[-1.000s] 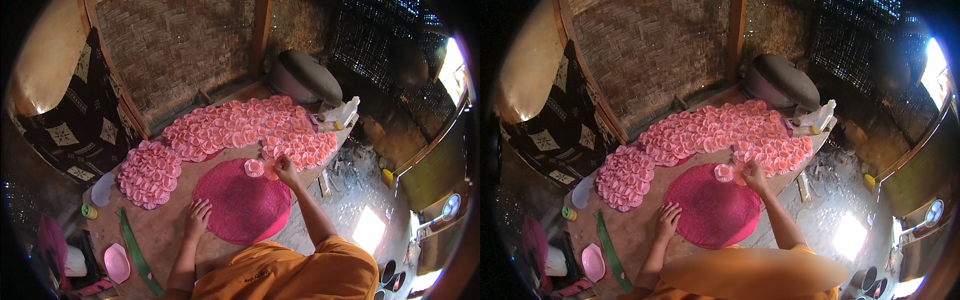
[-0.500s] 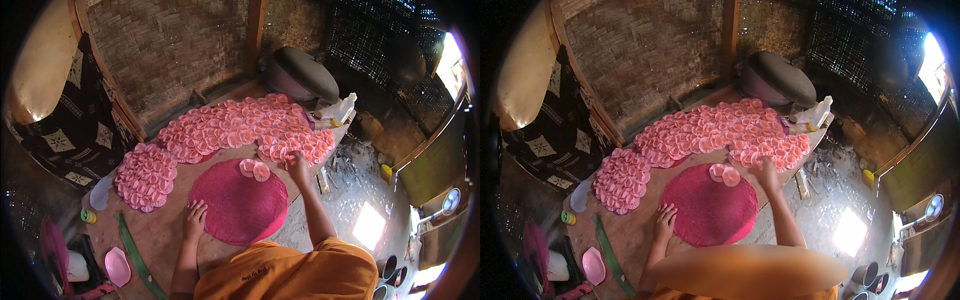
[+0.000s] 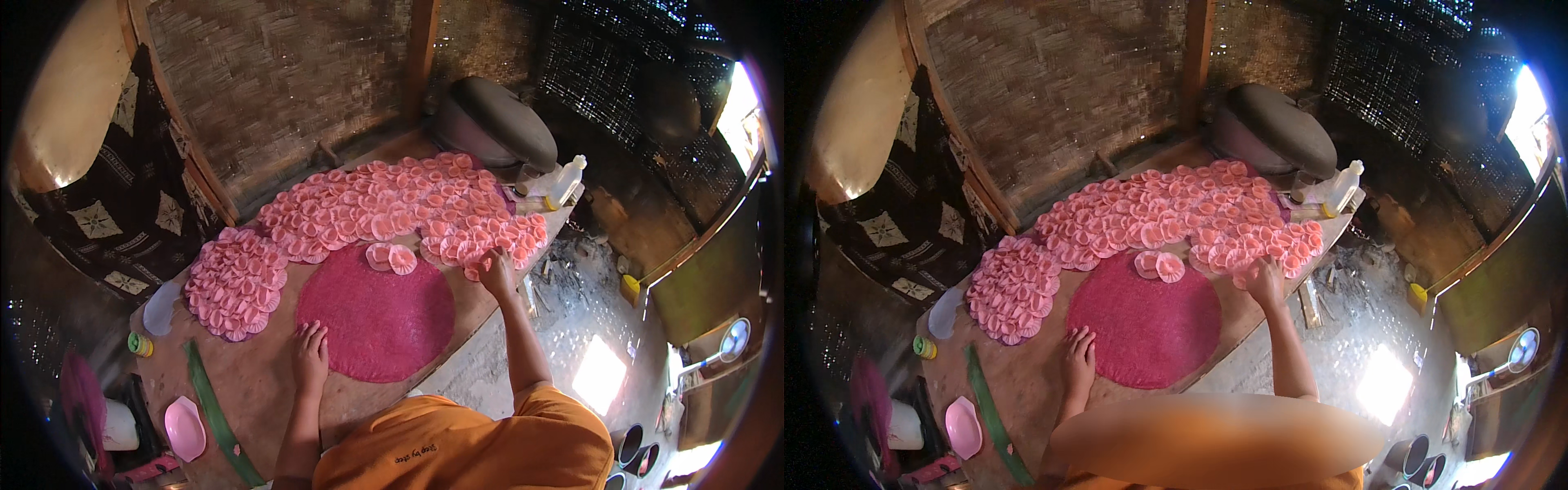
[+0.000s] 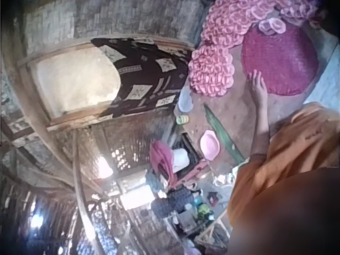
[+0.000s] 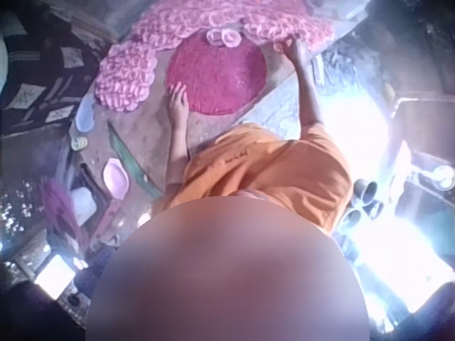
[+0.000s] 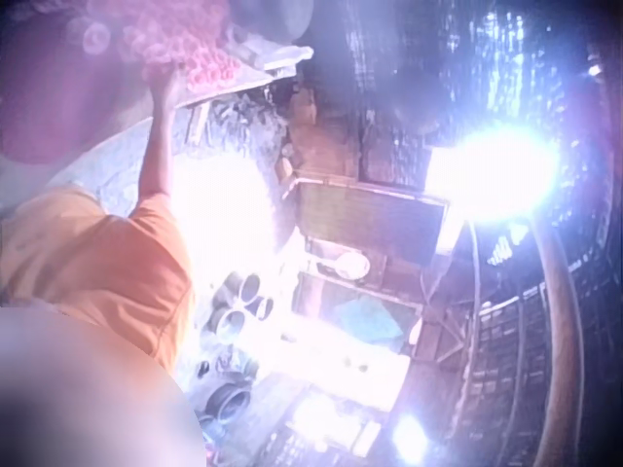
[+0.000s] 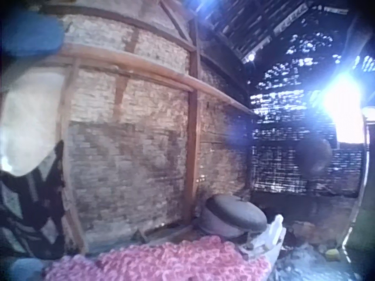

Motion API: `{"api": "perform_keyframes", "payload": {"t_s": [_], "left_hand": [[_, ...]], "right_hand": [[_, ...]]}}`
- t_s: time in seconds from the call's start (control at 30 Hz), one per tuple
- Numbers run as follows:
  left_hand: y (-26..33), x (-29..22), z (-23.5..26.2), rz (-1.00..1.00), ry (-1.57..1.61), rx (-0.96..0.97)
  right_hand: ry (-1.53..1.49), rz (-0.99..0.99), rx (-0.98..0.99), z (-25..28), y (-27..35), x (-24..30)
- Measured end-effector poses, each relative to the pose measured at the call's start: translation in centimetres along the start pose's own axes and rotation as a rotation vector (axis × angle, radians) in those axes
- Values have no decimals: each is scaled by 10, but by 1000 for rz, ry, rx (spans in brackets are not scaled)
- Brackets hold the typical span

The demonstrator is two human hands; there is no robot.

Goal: The person arranges pink petal-shaped items onto circular pink mats on a wooden table, placing them one by one in concentric patterns. The person briefly moves a green leaf and a pink bowl, then returns to arranging petals. The person also briefly walks away and returns to the table.

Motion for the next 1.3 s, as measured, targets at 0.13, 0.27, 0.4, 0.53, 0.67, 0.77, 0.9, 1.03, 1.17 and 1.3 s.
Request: {"api": "perform_keyframes", "payload": {"t_s": [0.13, 0.27, 0.4, 0.53, 0.67, 0.77, 0.9, 1.03, 1.17, 1.3], "left_hand": [[-1, 0, -2, -32, -27, -39], [1, 3, -5, -10, -7, -40], [1, 4, -5, -29, -26, -38], [-3, 2, -4, -32, 2, -51], [-3, 1, -3, -31, -25, -40], [-2, 0, -2, -12, -26, -34], [-3, -3, -2, -8, -17, -49], [-3, -4, 1, -13, -25, -38], [-2, -4, 0, -11, -24, -50], [-3, -1, -4, 2, 2, -48]], "right_hand": [[-407, -91, 61, -5, -11, 15], [-703, 11, 83, -40, -19, 52], [-825, -56, 100, -72, -22, 83], [-503, -10, 215, -65, -19, 104], [-309, 158, 330, -43, -17, 114], [-183, 171, 152, -27, -47, 81], [107, 217, 197, -32, -61, 38], [-48, 272, 105, -32, -63, 30], [-400, 206, 130, -10, -49, 42], [-604, 137, 217, -13, -20, 65]]}}
Point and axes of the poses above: each hand's wrist, its own y-axis away from the middle knuckle, its own z-axis out of the back of the hand, x = y × z, the point moved 1 cm from there along -y, towards the middle knuckle, and after that the axes turned 7 degrees about z, right-handed, at the moved point
